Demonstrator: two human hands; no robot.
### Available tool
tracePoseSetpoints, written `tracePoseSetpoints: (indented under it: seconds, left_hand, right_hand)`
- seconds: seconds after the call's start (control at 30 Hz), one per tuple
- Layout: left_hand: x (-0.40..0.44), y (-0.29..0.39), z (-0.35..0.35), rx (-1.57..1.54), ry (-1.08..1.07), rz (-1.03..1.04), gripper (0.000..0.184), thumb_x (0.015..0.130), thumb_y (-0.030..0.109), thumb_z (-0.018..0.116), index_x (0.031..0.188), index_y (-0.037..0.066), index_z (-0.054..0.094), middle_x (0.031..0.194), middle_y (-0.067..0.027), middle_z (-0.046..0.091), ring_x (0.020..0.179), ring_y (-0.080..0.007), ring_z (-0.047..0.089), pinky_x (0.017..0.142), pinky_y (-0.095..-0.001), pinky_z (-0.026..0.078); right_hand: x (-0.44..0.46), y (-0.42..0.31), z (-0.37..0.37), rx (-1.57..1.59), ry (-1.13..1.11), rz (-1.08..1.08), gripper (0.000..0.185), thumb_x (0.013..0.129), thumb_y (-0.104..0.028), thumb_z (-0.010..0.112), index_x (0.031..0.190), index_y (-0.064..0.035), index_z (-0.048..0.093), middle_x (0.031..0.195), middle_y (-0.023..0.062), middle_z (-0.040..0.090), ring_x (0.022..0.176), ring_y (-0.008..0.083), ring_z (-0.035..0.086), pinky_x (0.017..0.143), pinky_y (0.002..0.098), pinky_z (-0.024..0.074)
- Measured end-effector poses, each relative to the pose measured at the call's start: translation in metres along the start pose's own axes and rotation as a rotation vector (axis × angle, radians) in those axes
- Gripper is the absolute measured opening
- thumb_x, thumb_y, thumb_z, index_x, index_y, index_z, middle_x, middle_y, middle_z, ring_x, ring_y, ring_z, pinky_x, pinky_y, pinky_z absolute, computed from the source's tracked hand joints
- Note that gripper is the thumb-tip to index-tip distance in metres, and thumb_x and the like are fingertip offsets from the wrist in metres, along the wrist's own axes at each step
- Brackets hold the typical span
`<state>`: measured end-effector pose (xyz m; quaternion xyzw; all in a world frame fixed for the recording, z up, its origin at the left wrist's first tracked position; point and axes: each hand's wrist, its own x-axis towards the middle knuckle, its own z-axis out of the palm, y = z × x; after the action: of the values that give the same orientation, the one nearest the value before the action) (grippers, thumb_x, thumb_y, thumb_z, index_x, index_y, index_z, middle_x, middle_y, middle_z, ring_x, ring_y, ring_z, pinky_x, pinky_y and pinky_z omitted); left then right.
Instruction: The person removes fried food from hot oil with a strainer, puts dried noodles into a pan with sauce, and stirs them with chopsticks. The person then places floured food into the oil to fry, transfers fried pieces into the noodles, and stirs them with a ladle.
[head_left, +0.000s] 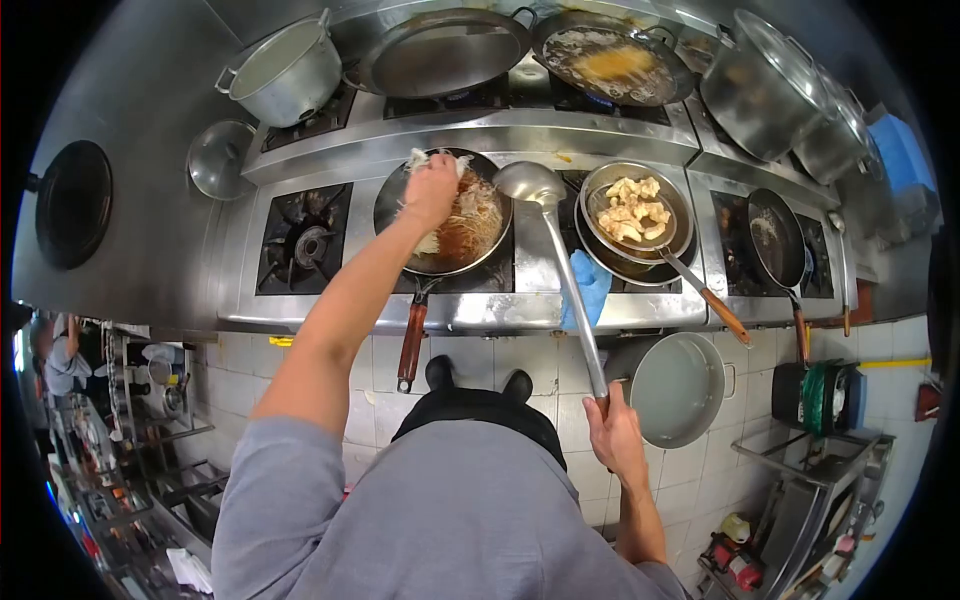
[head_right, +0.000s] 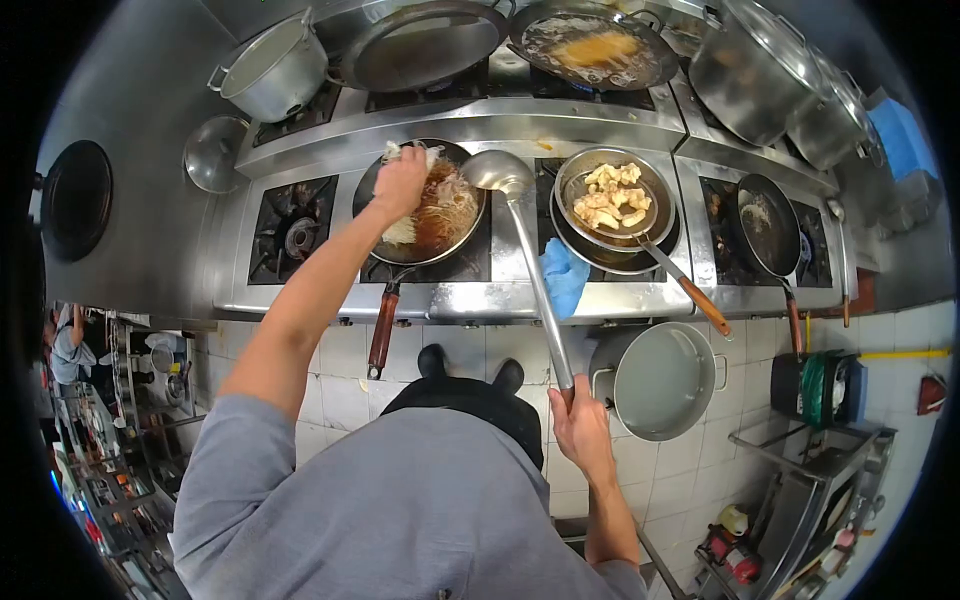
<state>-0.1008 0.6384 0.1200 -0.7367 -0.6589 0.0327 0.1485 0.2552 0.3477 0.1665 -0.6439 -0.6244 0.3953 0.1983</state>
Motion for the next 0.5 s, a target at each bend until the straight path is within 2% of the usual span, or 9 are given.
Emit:
tracePoseSetpoints:
  seconds: [0.03, 0.07, 0.1, 0.13, 0.3, 0.33, 0.4, 0.5]
  left_hand:
    - [-0.001, 0.009, 0.003, 0.004, 0.042, 0.029, 0.045, 0.073, 0.012, 0.068, 0.114, 0.000, 0.053, 0.104, -0.0145, 0.057, 0.085, -0.0273, 0.065, 0.067, -0.0329, 0.056]
    - [-0.005, 0.021, 0.007, 0.006, 0.042, 0.023, 0.045, 0.073, 0.012, 0.068, 0.114, 0.000, 0.053, 0.104, -0.0145, 0.057, 0.085, -0.0273, 0.065, 0.067, -0.0329, 0.056]
    - [-0.011, 0.035, 0.009, 0.080, 0.051, 0.082, 0.042, 0.074, 0.013, 0.067, 0.113, 0.002, 0.055, 0.104, -0.0135, 0.057, 0.085, -0.0261, 0.064, 0.066, -0.0318, 0.055]
    - [-0.016, 0.042, 0.010, 0.157, 0.058, 0.133, 0.038, 0.076, 0.015, 0.065, 0.112, 0.004, 0.057, 0.104, -0.0125, 0.057, 0.085, -0.0250, 0.062, 0.065, -0.0306, 0.054]
    - [-0.011, 0.053, 0.019, 0.196, 0.000, 0.061, 0.035, 0.078, 0.020, 0.065, 0.110, 0.007, 0.060, 0.105, -0.0101, 0.057, 0.086, -0.0245, 0.061, 0.066, -0.0323, 0.053]
    - [-0.012, 0.058, 0.016, 0.191, -0.015, 0.037, 0.034, 0.079, 0.022, 0.064, 0.110, 0.007, 0.060, 0.105, -0.0096, 0.057, 0.087, -0.0248, 0.061, 0.067, -0.0335, 0.053]
    - [-0.021, 0.070, 0.012, 0.143, -0.032, 0.030, 0.034, 0.083, 0.024, 0.061, 0.113, 0.008, 0.060, 0.104, -0.0097, 0.060, 0.089, -0.0259, 0.061, 0.069, -0.0348, 0.052]
    - [-0.024, 0.067, 0.017, 0.013, -0.127, -0.065, 0.038, 0.081, 0.020, 0.062, 0.116, 0.006, 0.058, 0.112, -0.0116, 0.061, 0.098, -0.0287, 0.062, 0.075, -0.0375, 0.053]
  right_hand:
    - [-0.001, -0.003, -0.002, -0.001, -0.003, -0.004, 0.023, 0.092, -0.016, 0.059, 0.093, 0.0002, 0.044, 0.064, 0.0205, 0.058, 0.057, 0.0420, 0.058, 0.053, 0.0478, 0.0428]
    - [-0.001, -0.007, -0.004, 0.034, 0.003, 0.044, 0.023, 0.092, -0.017, 0.059, 0.092, -0.0003, 0.044, 0.061, 0.0182, 0.053, 0.054, 0.0388, 0.053, 0.053, 0.0455, 0.0412]
    - [-0.001, -0.009, -0.006, 0.069, 0.010, 0.090, 0.023, 0.093, -0.019, 0.058, 0.091, -0.0008, 0.044, 0.058, 0.0159, 0.049, 0.051, 0.0356, 0.047, 0.052, 0.0433, 0.0395]
    - [-0.001, -0.011, -0.010, 0.066, 0.001, 0.077, 0.023, 0.093, -0.019, 0.058, 0.091, -0.0008, 0.044, 0.058, 0.0159, 0.049, 0.051, 0.0356, 0.047, 0.052, 0.0433, 0.0395]
    - [-0.006, -0.005, -0.016, 0.010, 0.002, 0.098, 0.025, 0.094, -0.024, 0.056, 0.092, -0.0014, 0.044, 0.057, 0.0151, 0.045, 0.050, 0.0320, 0.043, 0.053, 0.0436, 0.0388]
    - [-0.007, -0.004, -0.016, 0.010, -0.001, 0.090, 0.025, 0.094, -0.024, 0.056, 0.092, -0.0014, 0.044, 0.057, 0.0151, 0.045, 0.050, 0.0320, 0.043, 0.053, 0.0436, 0.0388]
    - [-0.007, -0.004, -0.013, -0.008, -0.011, 0.075, 0.026, 0.093, -0.023, 0.058, 0.091, -0.0010, 0.044, 0.059, 0.0186, 0.051, 0.053, 0.0382, 0.051, 0.053, 0.0455, 0.0403]
    - [-0.011, 0.001, -0.006, 0.026, -0.025, 0.091, 0.026, 0.094, -0.023, 0.057, 0.090, -0.0013, 0.045, 0.058, 0.0163, 0.051, 0.052, 0.0337, 0.051, 0.053, 0.0438, 0.0401]
